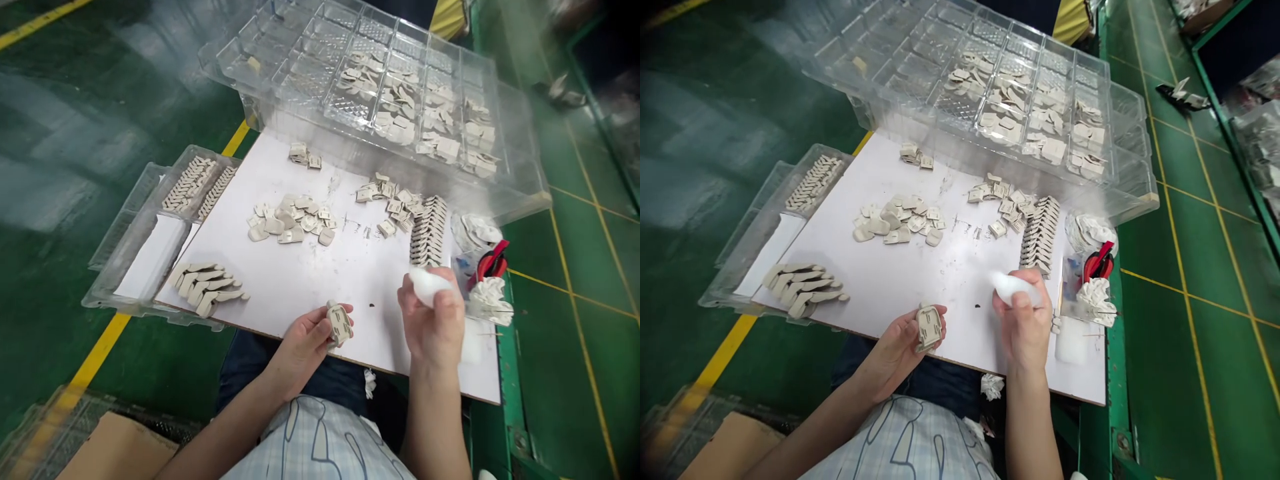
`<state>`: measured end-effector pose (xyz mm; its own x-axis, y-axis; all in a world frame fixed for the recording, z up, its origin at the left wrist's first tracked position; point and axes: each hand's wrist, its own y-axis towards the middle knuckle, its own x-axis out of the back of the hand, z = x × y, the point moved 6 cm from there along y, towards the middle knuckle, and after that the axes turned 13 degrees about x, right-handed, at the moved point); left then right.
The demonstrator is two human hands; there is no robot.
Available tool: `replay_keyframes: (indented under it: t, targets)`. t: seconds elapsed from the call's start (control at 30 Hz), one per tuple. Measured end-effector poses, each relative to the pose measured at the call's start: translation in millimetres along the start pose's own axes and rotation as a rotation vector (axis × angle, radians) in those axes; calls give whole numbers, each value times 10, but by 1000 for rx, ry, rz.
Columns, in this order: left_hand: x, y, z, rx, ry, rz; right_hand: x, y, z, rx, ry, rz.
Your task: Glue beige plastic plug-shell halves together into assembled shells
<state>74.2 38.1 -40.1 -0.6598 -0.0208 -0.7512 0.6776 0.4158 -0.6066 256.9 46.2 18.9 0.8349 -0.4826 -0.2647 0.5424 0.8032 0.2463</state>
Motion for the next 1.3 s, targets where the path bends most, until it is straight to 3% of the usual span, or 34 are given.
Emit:
replay_keyframes:
  t: [0.1,0.17,0.37,0.63,1.3]
  targets:
    - [-26,4,-18,-7,-27,-23,-16,-6,-1,-56,3,-144]
    - [-38,4,-19,-8,-35,-35,-89,-12,12,-18,-8,-170]
    - [-28,4,1,-23,-38,-33,-227,-119,145,285,-284,-62]
    - [-55,15,0,-73,30,39,-285,-200,149,461,-419,20]
    - [-61,13,-5,-78,47,45,-306,-213,155,457,-468,27]
